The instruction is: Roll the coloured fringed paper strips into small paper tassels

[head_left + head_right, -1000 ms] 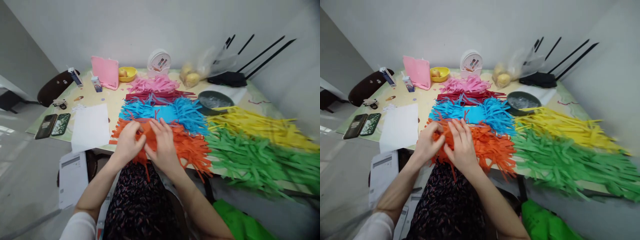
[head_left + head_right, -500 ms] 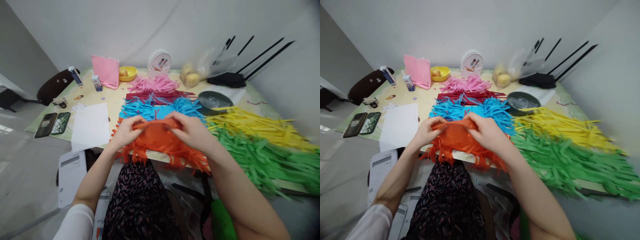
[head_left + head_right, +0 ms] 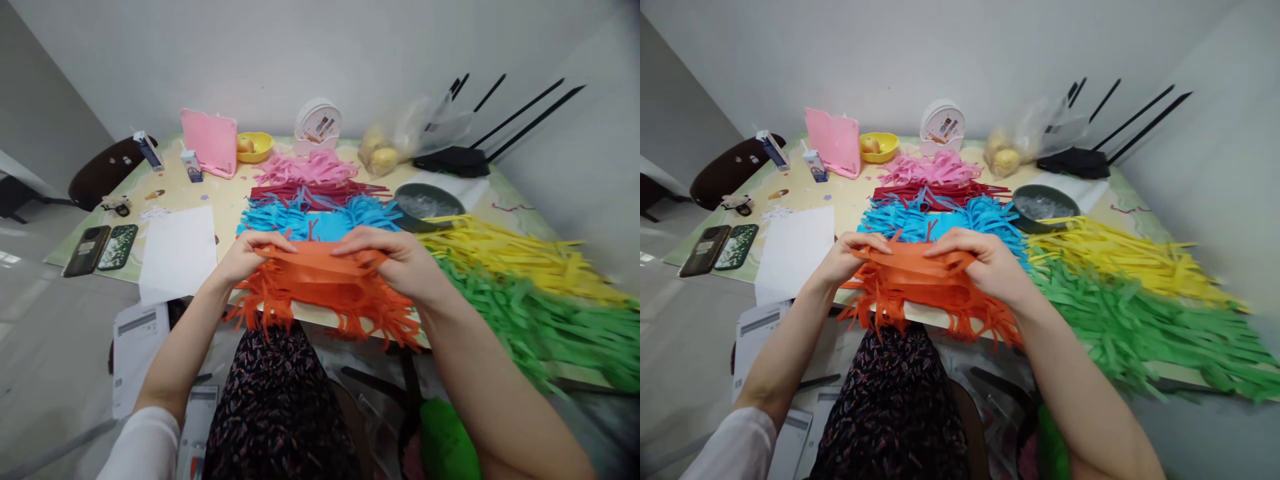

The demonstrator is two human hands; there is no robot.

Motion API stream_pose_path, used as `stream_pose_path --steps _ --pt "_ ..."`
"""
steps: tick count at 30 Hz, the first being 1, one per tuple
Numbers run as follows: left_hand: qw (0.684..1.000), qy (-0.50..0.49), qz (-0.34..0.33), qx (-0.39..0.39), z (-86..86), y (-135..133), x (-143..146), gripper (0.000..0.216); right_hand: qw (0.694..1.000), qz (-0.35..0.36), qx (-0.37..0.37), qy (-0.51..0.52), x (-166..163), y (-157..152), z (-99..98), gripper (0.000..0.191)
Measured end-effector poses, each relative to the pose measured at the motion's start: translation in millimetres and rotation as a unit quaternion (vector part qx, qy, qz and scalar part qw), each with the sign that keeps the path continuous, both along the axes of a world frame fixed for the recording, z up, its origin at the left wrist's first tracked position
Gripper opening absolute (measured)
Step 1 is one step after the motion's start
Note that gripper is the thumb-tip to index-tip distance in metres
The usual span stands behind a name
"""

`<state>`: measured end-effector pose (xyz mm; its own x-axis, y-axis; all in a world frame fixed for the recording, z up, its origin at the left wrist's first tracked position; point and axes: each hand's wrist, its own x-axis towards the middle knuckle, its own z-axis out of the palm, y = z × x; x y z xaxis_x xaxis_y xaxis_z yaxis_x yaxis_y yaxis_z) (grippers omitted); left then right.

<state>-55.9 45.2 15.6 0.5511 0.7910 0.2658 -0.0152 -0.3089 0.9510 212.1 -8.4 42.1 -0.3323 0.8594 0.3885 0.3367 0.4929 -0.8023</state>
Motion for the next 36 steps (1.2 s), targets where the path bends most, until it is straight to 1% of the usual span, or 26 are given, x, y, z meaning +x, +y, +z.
stream_pose_path --steps 1,3,5,6,7,8,9,12,14,16,17,19,20,22,24,25,27,29,30,31,32,33,34,36 --pt "1.0 0.014 -0.028 0.005 3.1 2 -6 0.012 1.0 0.003 0.015 -0.006 2 0 0.5 0.032" --pt "0.991 0.068 -0.118 0.014 12.0 6 -18 0.013 0.999 0.004 0.041 -0.027 3 -2 3.7 0.036" --pt "0.975 0.1 -0.199 0.0 21.4 10 -25 0.027 0.996 0.017 0.068 -0.061 2 -4 9.1 0.039" --pt "0.971 0.101 -0.215 -0.012 25.3 11 -25 0.037 0.993 0.029 0.085 -0.079 1 -5 12.0 0.04" --pt "0.972 0.102 -0.211 -0.017 28.3 13 -23 0.045 0.989 0.041 0.102 -0.097 -1 -6 14.8 0.042" --pt "0.975 0.113 -0.193 -0.01 30.4 13 -19 0.049 0.985 0.053 0.118 -0.117 -2 -7 17.5 0.044" --pt "0.976 0.138 -0.17 0.013 31.8 13 -13 0.047 0.98 0.062 0.131 -0.137 -3 -7 19.8 0.047" --pt "0.955 0.244 -0.12 0.118 33.6 12 5 0.024 0.967 0.077 0.14 -0.198 4 -6 26.6 0.052" --pt "0.94 0.284 -0.087 0.166 35.0 10 12 0.021 0.961 0.094 0.117 -0.234 14 -4 32.0 0.054" --pt "0.925 0.321 -0.042 0.197 37.1 8 15 0.019 0.955 0.113 0.071 -0.264 24 -2 37.6 0.055" --pt "0.915 0.343 -0.024 0.21 38.3 7 16 0.018 0.956 0.112 0.048 -0.268 26 -1 39.8 0.059" --pt "0.891 0.386 -0.004 0.238 40.4 5 19 0.018 0.963 0.074 0.028 -0.257 21 1 41.0 0.068" --pt "0.878 0.406 -0.002 0.253 41.0 4 21 0.018 0.966 0.046 0.031 -0.253 15 3 39.7 0.066" --pt "0.854 0.438 -0.004 0.28 41.3 2 23 0.018 0.961 0.009 0.029 -0.274 -1 9 33.8 0.049" --pt "0.836 0.463 -0.001 0.293 40.2 2 21 0.016 0.94 0.006 0.001 -0.341 -16 15 26.1 0.024" --pt "0.828 0.479 0.006 0.291 39.3 1 18 0.014 0.927 0.006 -0.014 -0.375 -20 18 22.5 0.016" --pt "0.808 0.519 0.03 0.278 37.0 -1 12 0.012 0.907 -0.01 -0.016 -0.421 -25 21 17.5 0.015" --pt "0.787 0.549 0.067 0.272 34.7 -4 9 0.019 0.9 -0.03 0.019 -0.435 -26 21 15.6 0.013" --pt "0.787 0.546 0.081 0.277 33.8 -6 10 0.027 0.899 -0.034 0.038 -0.436 -26 20 15.8 0.011" --pt "0.795 0.528 0.088 0.287 33.0 -7 12 0.036 0.898 -0.033 0.054 -0.435 -27 19 16.7 0.009" --pt "0.81 0.498 0.087 0.299 32.4 -8 15 0.043 0.899 -0.03 0.068 -0.432 -27 17 18.2 0.008" --pt "0.828 0.463 0.074 0.308 31.9 -7 20 0.045 0.899 -0.025 0.077 -0.43 -28 16 20.2 0.007" --pt "0.847 0.431 0.051 0.308 31.7 -6 24 0.039 0.901 -0.02 0.082 -0.426 -28 15 22.6 0.008" --pt "0.88 0.387 -0.005 0.274 31.8 -1 31 0.016 0.91 -0.008 0.075 -0.409 -26 15 28.0 0.01"
